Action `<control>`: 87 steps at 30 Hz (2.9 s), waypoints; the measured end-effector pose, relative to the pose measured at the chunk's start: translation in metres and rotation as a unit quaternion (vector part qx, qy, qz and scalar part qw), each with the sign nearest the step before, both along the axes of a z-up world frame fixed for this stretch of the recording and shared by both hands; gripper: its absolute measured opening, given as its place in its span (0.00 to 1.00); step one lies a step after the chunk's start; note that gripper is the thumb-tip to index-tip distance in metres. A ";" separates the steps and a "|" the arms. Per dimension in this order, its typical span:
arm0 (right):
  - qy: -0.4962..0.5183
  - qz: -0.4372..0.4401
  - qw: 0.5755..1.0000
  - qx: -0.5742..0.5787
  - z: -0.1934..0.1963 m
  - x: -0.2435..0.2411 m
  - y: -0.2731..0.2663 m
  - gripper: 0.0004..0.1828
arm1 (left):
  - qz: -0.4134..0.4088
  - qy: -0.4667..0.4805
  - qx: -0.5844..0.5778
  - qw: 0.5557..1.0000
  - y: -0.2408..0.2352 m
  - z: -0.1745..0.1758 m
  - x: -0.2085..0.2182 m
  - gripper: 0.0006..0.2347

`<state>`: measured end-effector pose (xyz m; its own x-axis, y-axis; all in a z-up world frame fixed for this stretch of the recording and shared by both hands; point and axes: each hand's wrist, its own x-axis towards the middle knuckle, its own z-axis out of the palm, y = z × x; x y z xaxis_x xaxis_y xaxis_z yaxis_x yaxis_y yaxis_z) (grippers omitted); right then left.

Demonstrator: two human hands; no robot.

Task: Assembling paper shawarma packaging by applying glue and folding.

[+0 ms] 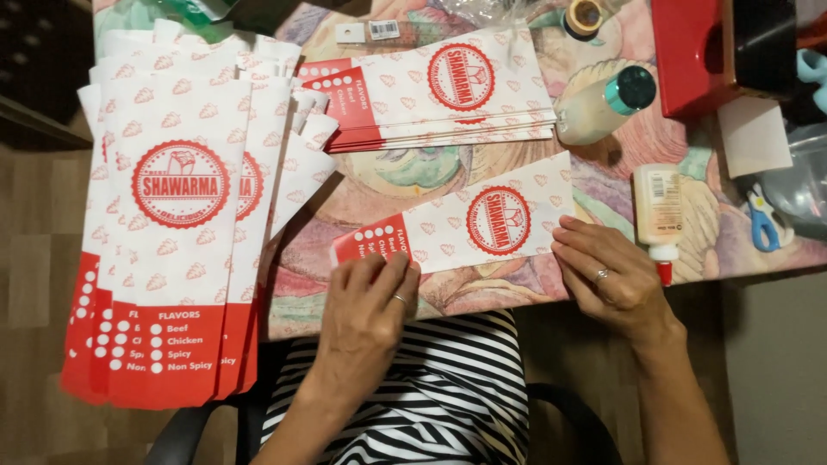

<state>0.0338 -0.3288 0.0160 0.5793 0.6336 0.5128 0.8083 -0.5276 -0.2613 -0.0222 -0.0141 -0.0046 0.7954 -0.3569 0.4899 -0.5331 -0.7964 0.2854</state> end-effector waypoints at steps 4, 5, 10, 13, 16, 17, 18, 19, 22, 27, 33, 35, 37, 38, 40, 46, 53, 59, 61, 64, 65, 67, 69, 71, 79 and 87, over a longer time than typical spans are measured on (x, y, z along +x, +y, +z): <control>0.035 -0.016 0.999 0.024 0.003 0.008 0.006 0.06 | -0.016 -0.002 0.004 1.000 0.000 -0.004 -0.016 0.12; 0.029 -0.023 0.999 0.019 0.007 0.011 0.011 0.04 | -0.015 -0.009 0.001 1.000 0.000 -0.005 -0.018 0.13; 0.030 -0.042 0.998 0.029 0.007 0.028 0.036 0.07 | -0.008 -0.008 0.009 1.000 -0.002 -0.011 -0.025 0.16; 0.106 0.019 0.994 -0.036 0.002 0.036 0.044 0.25 | -0.002 0.015 0.013 1.000 -0.002 -0.014 -0.028 0.20; 0.151 -0.028 0.977 -0.147 -0.007 0.038 0.036 0.39 | 0.000 0.026 0.006 1.000 -0.001 -0.015 -0.027 0.18; 0.139 -0.040 0.973 -0.182 -0.010 0.038 0.032 0.41 | 0.003 0.020 -0.027 0.999 0.000 -0.014 -0.025 0.17; 0.126 -0.052 0.967 -0.216 -0.012 0.039 0.028 0.43 | 0.005 0.014 -0.059 0.998 0.000 -0.012 -0.023 0.15; 0.127 -0.051 0.967 -0.216 -0.014 0.039 0.027 0.43 | 0.006 0.016 -0.059 0.998 0.000 -0.013 -0.021 0.15; 0.122 -0.053 0.963 -0.236 -0.016 0.039 0.024 0.45 | 0.018 0.023 -0.086 0.996 0.002 -0.013 -0.014 0.13; 0.131 -0.051 0.959 -0.247 -0.018 0.041 0.022 0.46 | 0.024 0.015 -0.120 0.992 0.004 -0.009 -0.007 0.09; 0.140 -0.043 0.959 -0.241 -0.016 0.042 0.021 0.47 | 0.049 0.007 -0.121 0.991 0.000 -0.014 -0.006 0.07; 0.138 -0.042 0.960 -0.239 -0.014 0.042 0.021 0.47 | 0.053 0.011 -0.124 0.991 -0.001 -0.014 -0.007 0.07; 0.136 -0.042 0.961 -0.237 -0.014 0.042 0.021 0.46 | 0.057 0.015 -0.127 0.990 -0.003 -0.012 -0.007 0.07; 0.133 -0.041 0.960 -0.242 -0.015 0.043 0.020 0.47 | 0.060 0.016 -0.132 0.989 -0.003 -0.011 -0.007 0.07; 0.131 -0.040 0.959 -0.247 -0.016 0.043 0.019 0.47 | 0.063 0.017 -0.138 0.988 -0.005 -0.010 -0.007 0.07; 0.125 -0.036 0.960 -0.250 -0.017 0.044 0.018 0.47 | 0.063 0.036 -0.153 0.985 -0.008 -0.005 -0.007 0.07; 0.100 -0.038 0.958 -0.267 -0.019 0.043 0.017 0.50 | 0.082 0.035 -0.142 0.986 -0.047 0.019 0.013 0.11; 0.093 -0.032 0.957 -0.272 -0.020 0.045 0.017 0.50 | 0.170 0.093 0.037 0.980 -0.087 -0.021 0.031 0.23; 0.099 -0.033 0.956 -0.275 -0.019 0.044 0.017 0.50 | 0.193 0.125 0.079 0.970 -0.074 -0.021 0.020 0.24; 0.103 -0.033 0.959 -0.264 -0.020 0.046 0.017 0.50 | 0.229 0.142 0.078 0.960 -0.036 -0.018 0.001 0.24; 0.104 -0.033 0.959 -0.263 -0.020 0.045 0.017 0.50 | 0.249 0.140 0.077 0.955 -0.024 -0.018 -0.006 0.26; 0.104 -0.034 0.959 -0.263 -0.017 0.043 0.017 0.50 | 0.267 0.137 0.076 0.951 -0.011 -0.020 -0.014 0.28; 0.128 -0.052 0.952 -0.272 -0.012 0.042 0.020 0.51 | 0.263 0.120 0.073 0.955 -0.009 -0.020 -0.014 0.28; 0.130 -0.075 0.955 -0.257 -0.006 0.035 0.033 0.55 | 0.264 0.110 0.079 0.955 -0.008 -0.019 -0.015 0.27; 0.130 -0.053 0.953 -0.270 -0.014 0.019 0.068 0.62 | 0.257 0.094 0.090 0.958 -0.007 -0.020 -0.013 0.30; 0.096 -0.252 0.929 -0.254 -0.010 0.008 0.051 0.67 | 0.263 0.104 0.106 0.953 -0.008 -0.018 -0.014 0.31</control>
